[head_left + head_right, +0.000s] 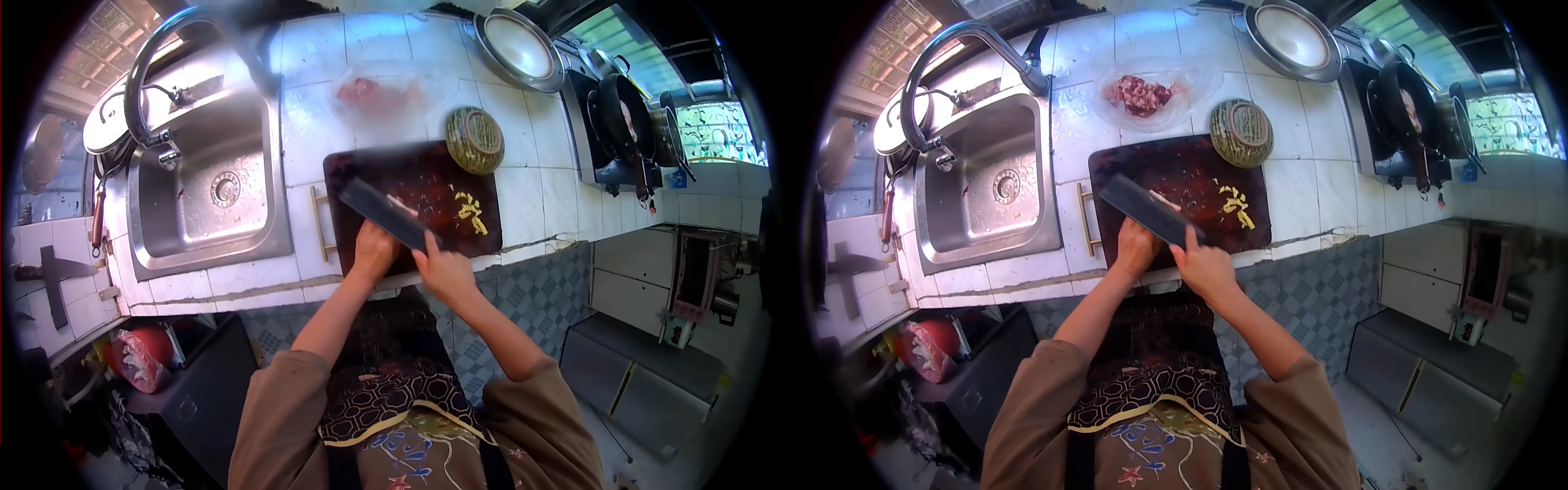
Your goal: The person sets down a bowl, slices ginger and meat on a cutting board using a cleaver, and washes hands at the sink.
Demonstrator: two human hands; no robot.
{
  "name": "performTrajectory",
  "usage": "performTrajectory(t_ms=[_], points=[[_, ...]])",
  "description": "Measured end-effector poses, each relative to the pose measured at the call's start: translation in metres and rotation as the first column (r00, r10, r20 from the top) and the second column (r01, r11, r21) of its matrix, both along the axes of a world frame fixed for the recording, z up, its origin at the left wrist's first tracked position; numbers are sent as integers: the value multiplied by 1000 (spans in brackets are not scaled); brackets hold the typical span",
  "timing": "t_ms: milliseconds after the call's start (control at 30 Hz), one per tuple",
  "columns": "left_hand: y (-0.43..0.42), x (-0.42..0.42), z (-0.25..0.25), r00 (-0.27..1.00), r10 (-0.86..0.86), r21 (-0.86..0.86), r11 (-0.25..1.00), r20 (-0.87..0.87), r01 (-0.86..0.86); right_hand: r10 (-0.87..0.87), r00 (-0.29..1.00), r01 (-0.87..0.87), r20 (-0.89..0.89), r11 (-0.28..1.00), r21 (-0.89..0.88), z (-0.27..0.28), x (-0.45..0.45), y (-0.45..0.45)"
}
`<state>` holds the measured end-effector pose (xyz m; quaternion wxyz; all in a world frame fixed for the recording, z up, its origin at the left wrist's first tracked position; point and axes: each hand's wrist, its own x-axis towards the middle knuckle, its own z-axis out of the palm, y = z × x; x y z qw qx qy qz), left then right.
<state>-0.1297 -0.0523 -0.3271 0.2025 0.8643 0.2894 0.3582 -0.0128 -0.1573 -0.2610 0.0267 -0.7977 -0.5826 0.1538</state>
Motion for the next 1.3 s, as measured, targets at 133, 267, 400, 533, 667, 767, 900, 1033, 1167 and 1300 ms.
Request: performTrajectory(t_ms=[133,267,400,533,667,767,900,1033,1167,1300], points=[[2,-2,2,1000,-13,-5,1000,20,13,-40,999,38,-18,994,-101,17,10,-32],[2,1,1,999,-6,-4,1000,-34,6,-118,986,93,-117,976,-196,35,11,-26],[0,4,-7,996,-2,40,999,-86,5,-129,981,85,-144,956,-280,47,18,-30],[2,5,-5,993,16,92,996,-116,-5,-109,986,70,-124,956,-285,38,18,-17],[1,5,-9,993,37,26,999,-115,-34,-78,978,48,-191,987,-156,12,5,27],[4,5,-7,991,34,103,994,-127,-21,-54,976,37,-213,996,-81,8,9,6],[7,5,3,995,4,60,998,-100,2,-190,964,132,-185,950,-284,29,8,-31],[3,7,2,992,-10,55,998,-129,17,-95,977,70,-193,989,-131,15,0,26],[4,4,-5,999,-1,-34,999,-45,0,-84,979,62,-188,991,-120,7,-7,44],[8,4,1,997,21,41,999,-73,-18,-239,965,196,-111,932,-304,26,-7,-26]])
